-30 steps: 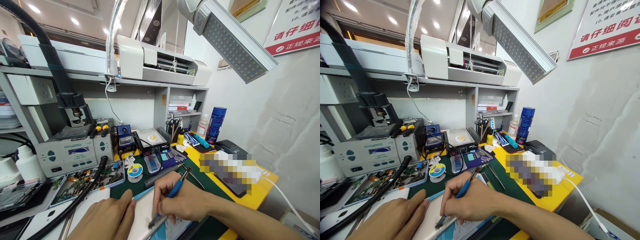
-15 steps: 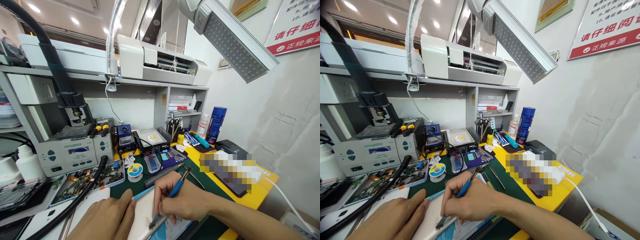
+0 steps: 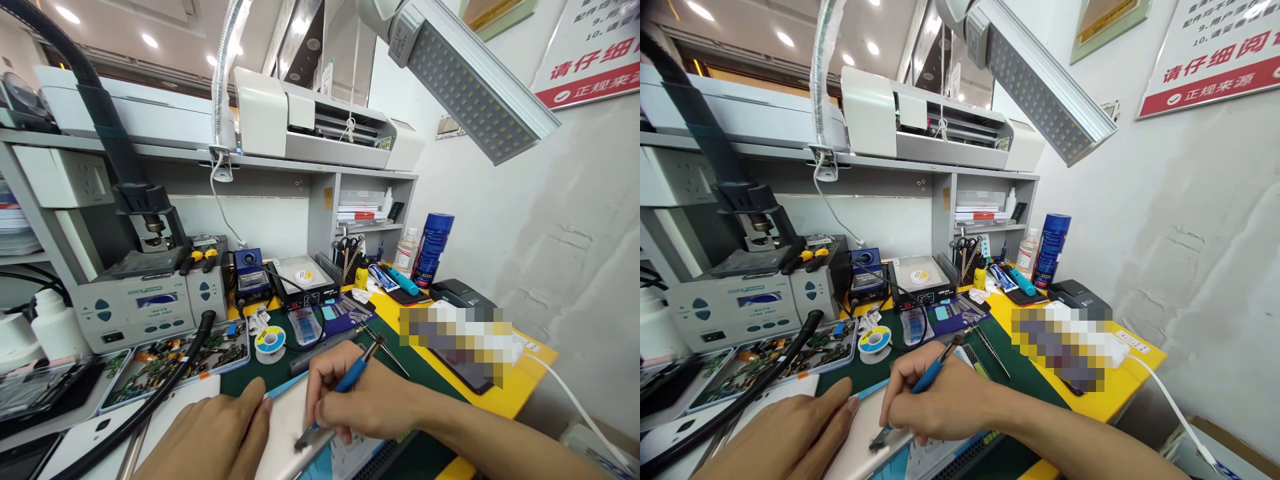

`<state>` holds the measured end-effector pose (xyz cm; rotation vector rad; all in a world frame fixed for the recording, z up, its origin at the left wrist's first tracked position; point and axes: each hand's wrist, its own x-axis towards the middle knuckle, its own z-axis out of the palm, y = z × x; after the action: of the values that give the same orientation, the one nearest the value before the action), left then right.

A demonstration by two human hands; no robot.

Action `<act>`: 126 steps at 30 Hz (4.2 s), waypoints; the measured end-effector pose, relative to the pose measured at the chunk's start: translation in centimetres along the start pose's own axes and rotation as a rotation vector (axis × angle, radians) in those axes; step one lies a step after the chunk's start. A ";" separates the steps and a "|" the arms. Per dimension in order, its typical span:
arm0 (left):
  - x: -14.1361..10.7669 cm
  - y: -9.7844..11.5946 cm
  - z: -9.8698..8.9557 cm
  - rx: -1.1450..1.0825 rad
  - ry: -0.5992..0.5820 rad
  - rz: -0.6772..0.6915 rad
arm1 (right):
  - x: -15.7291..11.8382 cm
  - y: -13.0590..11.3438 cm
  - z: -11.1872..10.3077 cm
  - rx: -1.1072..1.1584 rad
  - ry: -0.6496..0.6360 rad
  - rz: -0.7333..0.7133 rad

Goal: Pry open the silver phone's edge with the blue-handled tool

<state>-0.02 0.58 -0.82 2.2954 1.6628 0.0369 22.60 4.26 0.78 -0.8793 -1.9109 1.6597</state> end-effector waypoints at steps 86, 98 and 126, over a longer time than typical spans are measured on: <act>-0.1 0.4 -0.3 0.016 0.004 -0.003 | 0.0 0.0 -0.1 0.006 0.006 0.015; -0.1 0.1 -0.2 0.000 0.014 0.010 | 0.1 0.2 -0.1 0.018 -0.004 0.024; 0.0 0.0 0.0 -0.004 0.009 0.012 | 0.1 -0.1 0.0 0.023 0.022 0.029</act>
<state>-0.01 0.60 -0.79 2.3056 1.6526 0.0533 22.53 4.28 0.84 -0.9169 -1.8689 1.6784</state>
